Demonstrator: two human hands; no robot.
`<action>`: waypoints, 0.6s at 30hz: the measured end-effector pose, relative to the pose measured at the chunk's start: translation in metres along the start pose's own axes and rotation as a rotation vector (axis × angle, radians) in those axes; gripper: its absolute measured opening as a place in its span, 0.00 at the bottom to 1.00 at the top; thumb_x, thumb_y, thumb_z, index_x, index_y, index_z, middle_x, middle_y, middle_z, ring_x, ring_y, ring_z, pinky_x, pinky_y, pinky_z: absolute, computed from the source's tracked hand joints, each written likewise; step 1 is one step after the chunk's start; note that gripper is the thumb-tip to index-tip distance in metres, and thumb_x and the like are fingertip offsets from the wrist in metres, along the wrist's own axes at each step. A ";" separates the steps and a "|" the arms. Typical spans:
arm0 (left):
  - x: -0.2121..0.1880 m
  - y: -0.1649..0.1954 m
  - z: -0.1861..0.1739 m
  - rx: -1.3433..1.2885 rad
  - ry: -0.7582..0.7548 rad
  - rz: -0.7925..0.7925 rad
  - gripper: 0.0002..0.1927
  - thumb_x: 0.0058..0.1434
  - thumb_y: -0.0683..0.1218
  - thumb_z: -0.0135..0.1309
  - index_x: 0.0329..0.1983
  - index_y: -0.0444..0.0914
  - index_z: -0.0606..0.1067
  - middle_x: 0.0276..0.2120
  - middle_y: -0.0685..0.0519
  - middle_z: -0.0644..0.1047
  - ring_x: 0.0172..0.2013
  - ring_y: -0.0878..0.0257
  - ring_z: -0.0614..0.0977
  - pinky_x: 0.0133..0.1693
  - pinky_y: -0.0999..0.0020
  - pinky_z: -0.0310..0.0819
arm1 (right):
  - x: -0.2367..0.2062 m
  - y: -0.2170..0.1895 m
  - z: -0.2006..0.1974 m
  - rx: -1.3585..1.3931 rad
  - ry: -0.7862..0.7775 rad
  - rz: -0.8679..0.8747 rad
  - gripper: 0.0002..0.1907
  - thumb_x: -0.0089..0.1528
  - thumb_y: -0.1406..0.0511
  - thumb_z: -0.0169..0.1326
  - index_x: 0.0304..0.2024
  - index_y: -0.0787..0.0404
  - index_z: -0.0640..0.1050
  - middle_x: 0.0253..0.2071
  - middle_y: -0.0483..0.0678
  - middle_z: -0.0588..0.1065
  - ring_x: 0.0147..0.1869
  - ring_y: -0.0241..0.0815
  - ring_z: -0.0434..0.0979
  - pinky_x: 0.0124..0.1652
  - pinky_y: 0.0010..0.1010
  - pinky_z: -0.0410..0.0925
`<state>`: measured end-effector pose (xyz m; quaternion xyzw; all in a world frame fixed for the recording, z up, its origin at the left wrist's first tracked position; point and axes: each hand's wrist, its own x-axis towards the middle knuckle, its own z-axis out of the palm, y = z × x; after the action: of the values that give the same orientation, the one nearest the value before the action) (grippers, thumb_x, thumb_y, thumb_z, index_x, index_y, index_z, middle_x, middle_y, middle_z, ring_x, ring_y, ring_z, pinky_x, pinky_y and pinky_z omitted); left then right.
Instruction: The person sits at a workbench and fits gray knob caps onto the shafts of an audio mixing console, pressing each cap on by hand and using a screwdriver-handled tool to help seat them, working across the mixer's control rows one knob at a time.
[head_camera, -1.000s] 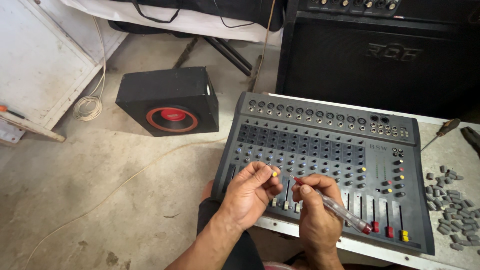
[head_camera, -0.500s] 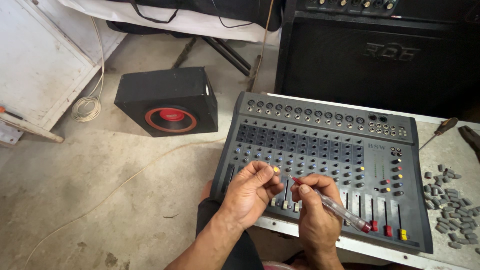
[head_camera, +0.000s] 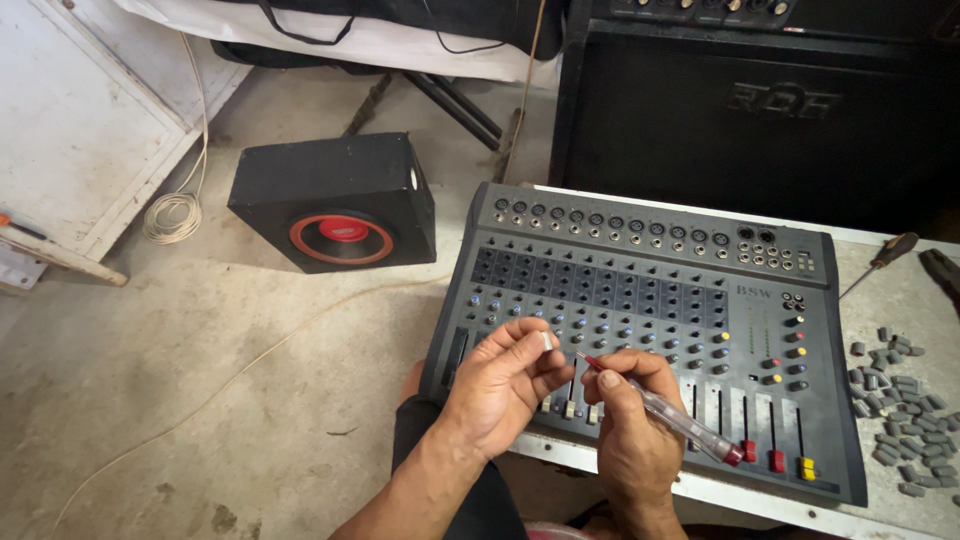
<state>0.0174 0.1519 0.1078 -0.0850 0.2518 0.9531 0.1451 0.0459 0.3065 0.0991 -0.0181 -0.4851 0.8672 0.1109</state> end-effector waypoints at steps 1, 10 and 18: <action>0.000 0.000 -0.001 0.000 0.002 0.000 0.04 0.67 0.41 0.53 0.44 0.38 0.75 0.37 0.52 0.79 0.38 0.63 0.82 0.47 0.61 0.80 | 0.000 0.000 0.000 0.000 0.000 0.004 0.07 0.65 0.73 0.52 0.46 0.69 0.73 0.38 0.53 0.74 0.40 0.39 0.73 0.44 0.30 0.68; 0.001 -0.001 -0.003 -0.009 -0.002 0.019 0.02 0.69 0.41 0.53 0.42 0.37 0.74 0.38 0.51 0.79 0.38 0.63 0.80 0.46 0.63 0.80 | -0.001 0.002 -0.002 0.005 -0.012 0.010 0.07 0.65 0.73 0.52 0.46 0.69 0.73 0.38 0.53 0.75 0.40 0.39 0.73 0.45 0.30 0.68; -0.001 0.002 0.003 -0.015 0.011 0.007 0.04 0.68 0.41 0.51 0.43 0.36 0.74 0.38 0.50 0.79 0.38 0.61 0.82 0.47 0.62 0.80 | -0.002 0.002 0.002 -0.082 -0.020 -0.015 0.06 0.64 0.73 0.53 0.44 0.69 0.74 0.39 0.50 0.75 0.41 0.37 0.75 0.44 0.28 0.70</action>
<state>0.0174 0.1518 0.1118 -0.0904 0.2455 0.9550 0.1398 0.0477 0.3035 0.0987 -0.0103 -0.5214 0.8459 0.1117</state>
